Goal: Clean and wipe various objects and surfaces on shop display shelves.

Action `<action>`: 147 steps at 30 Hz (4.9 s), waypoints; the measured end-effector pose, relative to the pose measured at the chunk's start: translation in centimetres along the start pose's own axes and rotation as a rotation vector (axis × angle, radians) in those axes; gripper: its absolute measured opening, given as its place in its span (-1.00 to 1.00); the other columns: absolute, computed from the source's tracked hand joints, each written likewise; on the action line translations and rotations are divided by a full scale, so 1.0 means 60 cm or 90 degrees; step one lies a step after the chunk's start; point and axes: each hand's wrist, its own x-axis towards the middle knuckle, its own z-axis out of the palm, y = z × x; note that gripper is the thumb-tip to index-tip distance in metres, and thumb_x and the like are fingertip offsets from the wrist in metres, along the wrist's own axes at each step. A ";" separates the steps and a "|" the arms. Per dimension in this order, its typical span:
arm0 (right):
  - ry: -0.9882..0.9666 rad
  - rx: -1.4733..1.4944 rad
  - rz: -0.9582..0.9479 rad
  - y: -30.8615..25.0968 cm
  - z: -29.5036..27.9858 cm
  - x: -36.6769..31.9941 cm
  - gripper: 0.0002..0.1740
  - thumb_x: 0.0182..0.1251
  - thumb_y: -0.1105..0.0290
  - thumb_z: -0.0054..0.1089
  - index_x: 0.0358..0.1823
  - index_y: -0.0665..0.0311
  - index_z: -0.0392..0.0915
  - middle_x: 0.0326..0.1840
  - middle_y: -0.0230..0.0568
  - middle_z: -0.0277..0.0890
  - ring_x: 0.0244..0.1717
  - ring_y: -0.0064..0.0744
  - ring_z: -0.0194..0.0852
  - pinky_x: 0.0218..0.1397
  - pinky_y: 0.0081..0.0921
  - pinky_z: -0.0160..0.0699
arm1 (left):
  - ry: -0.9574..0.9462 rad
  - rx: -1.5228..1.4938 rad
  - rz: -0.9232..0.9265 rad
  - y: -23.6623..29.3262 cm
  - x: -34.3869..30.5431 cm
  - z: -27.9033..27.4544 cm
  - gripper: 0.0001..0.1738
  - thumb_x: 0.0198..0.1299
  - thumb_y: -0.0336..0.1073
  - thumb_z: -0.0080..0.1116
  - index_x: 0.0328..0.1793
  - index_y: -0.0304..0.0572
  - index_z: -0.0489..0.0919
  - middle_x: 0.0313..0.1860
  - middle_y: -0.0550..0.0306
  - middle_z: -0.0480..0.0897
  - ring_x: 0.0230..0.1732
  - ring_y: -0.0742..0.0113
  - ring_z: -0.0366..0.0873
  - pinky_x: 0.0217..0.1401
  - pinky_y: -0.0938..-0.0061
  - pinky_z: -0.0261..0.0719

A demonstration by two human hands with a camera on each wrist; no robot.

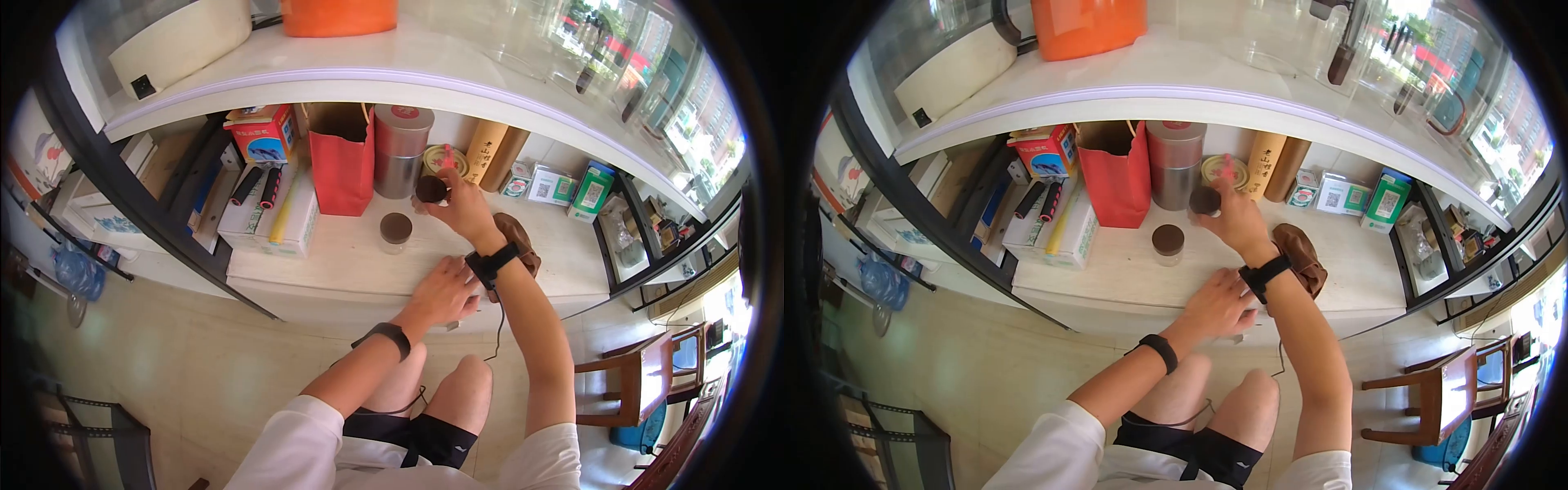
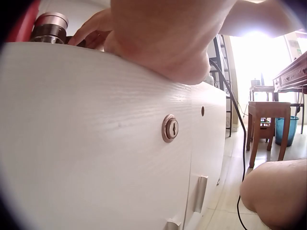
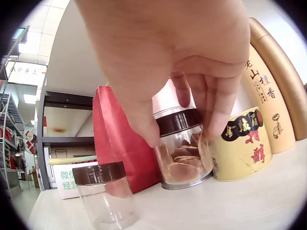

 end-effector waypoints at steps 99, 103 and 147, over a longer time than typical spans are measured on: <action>-0.216 0.215 0.106 -0.029 -0.063 -0.083 -0.31 -0.02 0.27 0.60 0.14 0.46 0.56 -0.03 0.03 0.69 0.00 -0.24 0.68 0.12 -0.39 0.62 | 0.370 -0.291 -0.366 -0.041 -0.070 -0.050 -0.51 0.27 -0.13 0.26 0.20 -0.27 0.47 -0.08 0.00 0.61 0.00 0.15 0.51 0.08 0.29 0.47; -0.227 0.493 0.162 -0.053 -0.077 -0.133 -0.31 0.14 0.37 0.56 0.25 0.51 0.46 -0.01 -0.13 0.67 0.00 -0.44 0.65 0.13 -0.43 0.62 | 0.236 -0.673 -0.545 -0.045 -0.076 -0.108 -0.38 0.44 -0.01 0.13 0.42 -0.29 0.31 -0.05 0.05 0.60 -0.12 0.32 0.54 -0.12 0.40 0.52; 0.075 -0.057 0.044 0.008 0.067 -0.025 -0.42 0.07 0.40 0.46 0.16 0.21 0.48 0.15 -0.01 0.45 -0.01 0.15 0.61 0.03 -0.06 0.67 | 0.201 -0.394 -0.376 -0.078 -0.088 -0.069 -0.59 0.22 -0.56 0.18 0.19 -0.29 0.41 0.06 -0.04 0.50 -0.17 0.24 0.61 -0.17 0.43 0.60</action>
